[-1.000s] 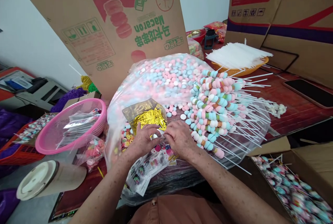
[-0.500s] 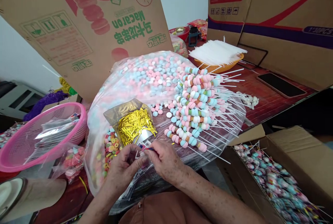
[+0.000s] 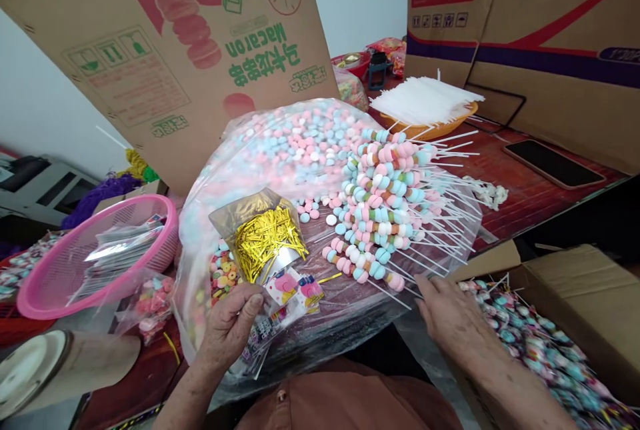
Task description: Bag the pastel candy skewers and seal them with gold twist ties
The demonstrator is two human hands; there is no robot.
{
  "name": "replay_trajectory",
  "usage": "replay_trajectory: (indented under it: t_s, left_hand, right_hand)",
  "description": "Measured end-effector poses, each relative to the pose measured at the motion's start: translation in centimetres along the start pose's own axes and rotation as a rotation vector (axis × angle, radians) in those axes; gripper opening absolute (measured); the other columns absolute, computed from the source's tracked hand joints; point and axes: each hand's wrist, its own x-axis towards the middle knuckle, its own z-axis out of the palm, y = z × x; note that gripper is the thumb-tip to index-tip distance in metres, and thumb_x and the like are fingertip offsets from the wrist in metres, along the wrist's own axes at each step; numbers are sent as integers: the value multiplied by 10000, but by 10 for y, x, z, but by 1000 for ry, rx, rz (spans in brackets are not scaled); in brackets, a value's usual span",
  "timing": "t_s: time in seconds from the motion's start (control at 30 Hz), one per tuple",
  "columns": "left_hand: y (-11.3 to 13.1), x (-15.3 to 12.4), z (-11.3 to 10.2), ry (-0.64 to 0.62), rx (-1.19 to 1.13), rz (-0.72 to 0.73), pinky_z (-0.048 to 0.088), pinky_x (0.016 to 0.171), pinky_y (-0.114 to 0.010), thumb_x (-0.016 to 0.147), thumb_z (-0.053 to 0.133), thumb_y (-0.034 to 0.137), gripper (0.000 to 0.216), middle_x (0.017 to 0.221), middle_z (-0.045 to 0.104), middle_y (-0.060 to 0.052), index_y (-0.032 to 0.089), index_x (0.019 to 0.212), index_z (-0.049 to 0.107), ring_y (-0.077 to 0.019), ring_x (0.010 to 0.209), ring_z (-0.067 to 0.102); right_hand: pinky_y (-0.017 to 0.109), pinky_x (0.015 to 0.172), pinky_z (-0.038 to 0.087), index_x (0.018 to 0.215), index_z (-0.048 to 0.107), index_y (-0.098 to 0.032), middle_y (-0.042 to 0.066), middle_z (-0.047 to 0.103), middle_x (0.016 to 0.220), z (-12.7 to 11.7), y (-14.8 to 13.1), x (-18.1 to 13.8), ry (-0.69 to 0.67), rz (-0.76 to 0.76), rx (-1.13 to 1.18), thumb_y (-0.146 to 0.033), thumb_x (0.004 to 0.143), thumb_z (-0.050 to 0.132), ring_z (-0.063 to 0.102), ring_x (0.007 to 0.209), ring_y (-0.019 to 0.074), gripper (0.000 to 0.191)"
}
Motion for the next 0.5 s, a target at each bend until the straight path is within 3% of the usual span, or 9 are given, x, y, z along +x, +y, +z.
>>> replay_trajectory:
  t_s: [0.07, 0.13, 0.23, 0.37, 0.5]
  left_hand:
    - [0, 0, -3, 16, 50, 49, 468, 673, -282, 860, 430, 237, 208, 713, 655, -47, 174, 773, 608, -158, 683, 600]
    - [1, -1, -6, 14, 96, 76, 465, 696, -308, 861, 422, 231, 204, 745, 670, -56, 180, 801, 609, -168, 703, 605]
    - [3, 0, -13, -11, 125, 126, 460, 692, -322, 861, 411, 213, 208, 754, 682, -58, 185, 814, 611, -174, 711, 615]
    - [1, 3, -16, -10, 168, 150, 458, 692, -325, 865, 409, 232, 222, 759, 693, -55, 188, 825, 623, -180, 712, 626]
    - [-1, 6, -15, -13, 196, 136, 444, 712, -319, 864, 419, 229, 211, 760, 691, -44, 187, 840, 624, -175, 712, 621]
  right_hand:
    - [350, 700, 473, 1014, 587, -129, 124, 642, 842, 15, 7, -7, -4, -15, 16, -100, 790, 371, 614, 774, 236, 313]
    - [334, 717, 489, 1021, 584, -140, 122, 654, 880, 17, 6, -7, 75, -96, 116, -93, 817, 337, 627, 802, 222, 324]
    - [315, 710, 505, 1059, 572, -175, 113, 648, 952, -5, 1, 3, 225, -208, 234, -194, 861, 377, 627, 848, 221, 279]
    - [281, 632, 510, 1042, 597, -217, 88, 624, 890, -37, -13, 17, 333, -230, 308, -234, 863, 423, 625, 760, 197, 250]
    - [236, 689, 513, 1089, 587, -230, 78, 625, 928, -44, -43, 23, 232, -353, 441, -158, 871, 392, 630, 816, 158, 301]
